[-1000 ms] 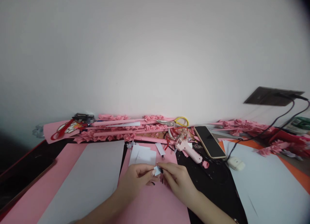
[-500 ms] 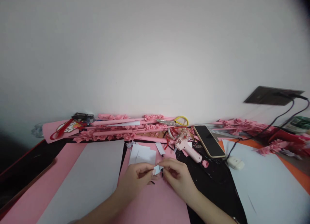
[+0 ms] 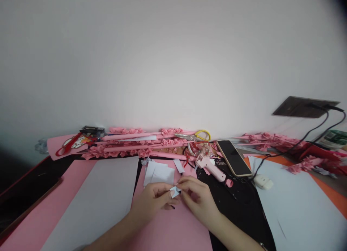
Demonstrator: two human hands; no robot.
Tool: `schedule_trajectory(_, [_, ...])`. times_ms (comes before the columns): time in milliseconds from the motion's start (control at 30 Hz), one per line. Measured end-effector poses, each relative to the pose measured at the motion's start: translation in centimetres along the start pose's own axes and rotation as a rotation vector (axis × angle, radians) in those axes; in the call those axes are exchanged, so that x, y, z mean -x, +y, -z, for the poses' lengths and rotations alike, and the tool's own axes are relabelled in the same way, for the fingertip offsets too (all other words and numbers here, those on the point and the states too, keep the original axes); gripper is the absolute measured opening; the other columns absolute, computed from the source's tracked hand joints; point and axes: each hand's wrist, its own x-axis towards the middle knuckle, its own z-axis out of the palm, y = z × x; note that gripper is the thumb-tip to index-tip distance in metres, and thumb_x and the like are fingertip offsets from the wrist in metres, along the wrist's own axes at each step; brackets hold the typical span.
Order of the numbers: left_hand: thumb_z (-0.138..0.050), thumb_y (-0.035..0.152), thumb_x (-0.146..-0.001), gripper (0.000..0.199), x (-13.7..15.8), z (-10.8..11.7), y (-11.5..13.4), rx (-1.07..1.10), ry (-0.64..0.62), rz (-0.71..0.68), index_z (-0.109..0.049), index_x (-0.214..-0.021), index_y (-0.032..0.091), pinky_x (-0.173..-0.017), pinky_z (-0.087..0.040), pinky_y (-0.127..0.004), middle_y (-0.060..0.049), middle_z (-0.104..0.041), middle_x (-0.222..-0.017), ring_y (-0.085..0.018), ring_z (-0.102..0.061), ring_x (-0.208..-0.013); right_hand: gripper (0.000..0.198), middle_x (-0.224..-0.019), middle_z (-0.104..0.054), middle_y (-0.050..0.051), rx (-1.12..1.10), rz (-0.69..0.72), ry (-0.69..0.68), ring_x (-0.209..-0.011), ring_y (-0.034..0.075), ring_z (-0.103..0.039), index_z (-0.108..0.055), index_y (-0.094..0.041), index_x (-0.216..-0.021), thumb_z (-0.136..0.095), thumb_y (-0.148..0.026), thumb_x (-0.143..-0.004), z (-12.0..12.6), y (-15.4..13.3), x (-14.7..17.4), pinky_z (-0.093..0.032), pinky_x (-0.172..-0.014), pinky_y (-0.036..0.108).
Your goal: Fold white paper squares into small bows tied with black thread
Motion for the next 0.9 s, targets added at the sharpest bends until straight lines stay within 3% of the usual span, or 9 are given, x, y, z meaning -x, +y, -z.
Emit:
schedule_trajectory(233, [-0.063, 0.046, -0.069, 0.037, -0.13, 0.04, 0.24, 0.032, 0.013, 0.030, -0.068, -0.092, 0.017, -0.071, -0.051, -0.033, -0.007, -0.071, -0.087, -0.023, -0.067, -0.081, 0.025, -0.092, -0.065, 0.007, 0.091, 0.041, -0.084, -0.083, 0.016, -0.061, -0.061, -0.019, -0.096, -0.047, -0.007, -0.079, 0.23, -0.10, 0.32, -0.049, -0.072, 0.026])
schedule_trajectory(467, [-0.059, 0.045, -0.074, 0.034, -0.15, 0.12, 0.05, 0.076, 0.031, 0.031, -0.065, -0.092, 0.016, -0.073, -0.051, -0.032, -0.007, -0.071, -0.089, -0.022, -0.067, -0.083, 0.039, -0.082, -0.062, 0.005, 0.183, 0.034, -0.180, -0.070, 0.015, -0.058, -0.055, -0.018, -0.108, -0.046, -0.005, -0.073, 0.65, -0.51, 0.38, -0.047, -0.067, 0.026])
schedule_trajectory(900, [-0.059, 0.047, -0.073, 0.036, -0.37, 0.24, 0.03, 0.065, 0.036, 0.047, -0.065, -0.093, 0.017, -0.072, -0.050, -0.031, -0.007, -0.071, -0.090, -0.022, -0.067, -0.083, 0.041, -0.084, -0.063, 0.007, 0.226, 0.075, -0.199, -0.069, 0.017, -0.058, -0.052, -0.016, -0.113, -0.044, -0.006, -0.074, 0.53, -0.38, 0.66, -0.046, -0.065, 0.028])
